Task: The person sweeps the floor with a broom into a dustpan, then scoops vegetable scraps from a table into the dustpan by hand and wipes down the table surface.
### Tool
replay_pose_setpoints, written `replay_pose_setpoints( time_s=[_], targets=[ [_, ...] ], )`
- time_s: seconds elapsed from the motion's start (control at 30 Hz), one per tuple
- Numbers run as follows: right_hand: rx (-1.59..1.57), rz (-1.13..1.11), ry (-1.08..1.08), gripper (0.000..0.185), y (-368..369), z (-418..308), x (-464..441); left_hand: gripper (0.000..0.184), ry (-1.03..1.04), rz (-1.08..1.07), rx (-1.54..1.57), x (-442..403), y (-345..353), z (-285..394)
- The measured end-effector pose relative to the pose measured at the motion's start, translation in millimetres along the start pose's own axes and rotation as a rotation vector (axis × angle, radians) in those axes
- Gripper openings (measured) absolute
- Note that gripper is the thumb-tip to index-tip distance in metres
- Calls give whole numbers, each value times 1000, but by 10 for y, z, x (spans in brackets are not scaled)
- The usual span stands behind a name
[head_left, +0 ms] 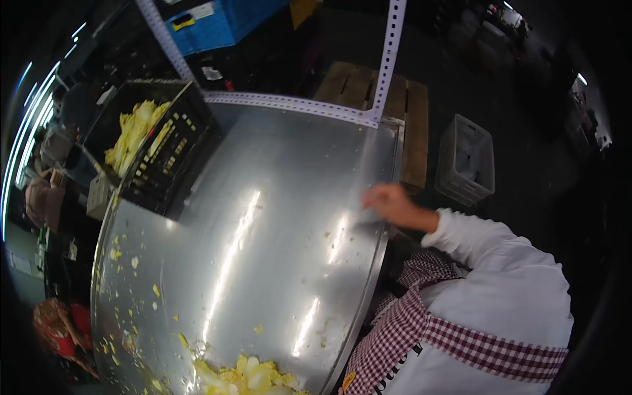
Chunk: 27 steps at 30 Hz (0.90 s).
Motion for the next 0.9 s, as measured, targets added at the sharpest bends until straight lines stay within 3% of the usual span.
replay_pose_setpoints(
  time_s=[0.03, 0.07, 0.1, 0.13, 0.17, 0.2, 0.23, 0.27, 0.33, 0.4, 0.53, 0.63, 0.67, 0.7, 0.73, 0.8, 0.83, 0.9],
  targets=[
    [-66, 185, 83, 35, -489, 56, -219, 39, 51, -61, 84, 147, 451, 179],
    [-109, 335, 119, 42, -934, 91, -427, 38, -65, -192, 193, 298, 921, 253],
    [-104, 461, 112, 47, -1295, 154, -678, 37, 161, -391, 180, 488, 1388, 508],
    [-147, 492, 82, 45, -1594, 219, -962, 38, 255, -508, 83, 711, 1848, 758],
    [-143, 491, 74, 41, -1822, 354, -1339, 38, 474, -607, 69, 953, 2316, 1091],
    [-141, 488, 65, 38, -1972, 526, -1783, 44, 484, -699, 57, 1153, 2743, 1202],
    [-115, 330, 19, 31, -1888, 755, -2494, 23, 812, -563, 40, 1363, 3332, 1652],
    [-101, 250, 6, 28, -1827, 1056, -3052, 72, 638, -840, -77, 1484, 3769, 1546],
    [-1, 102, -111, 28, -1613, 1597, -3986, 71, 591, -766, -99, 1785, 4465, 1678],
    [31, 44, 3, 29, -1450, 1870, -4338, 70, 520, -686, -106, 2094, 4899, 1963],
    [72, -162, 22, 29, -1370, 2787, -4459, 87, 472, -677, -293, 2694, 5547, 2264],
    [161, -313, 106, 22, -1487, 3294, -4409, 89, 416, -657, -375, 2846, 5902, 2324],
    [149, -379, 109, 26, -1478, 3410, -4449, 92, 313, -663, -321, 2892, 6034, 2349],
    [131, -445, 114, 31, -1403, 3482, -4465, 96, 264, -580, -287, 2980, 6101, 2311],
    [127, -479, 118, 31, -1253, 3512, -4491, 98, 313, -534, -440, 3026, 6074, 2185],
    [107, -553, -98, 44, -813, 3346, -4565, 100, 343, -470, -608, 3066, 6086, 2119],
    [238, -664, -102, 54, -561, 3082, -4579, 101, 353, -440, -692, 3087, 6093, 2086],
    [138, -681, -262, 64, 117, 2863, -4508, 98, 389, -430, -593, 3073, 6133, 2130]
  ],
)
Point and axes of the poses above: each hand's wrist, its own x-axis away from the middle knuckle, its own y-axis out of the palm, z = x × y, the point moved 4 cm from there along -x, towards the middle knuckle, and after that the axes turned 12 degrees about z, right-handed, at the moved point
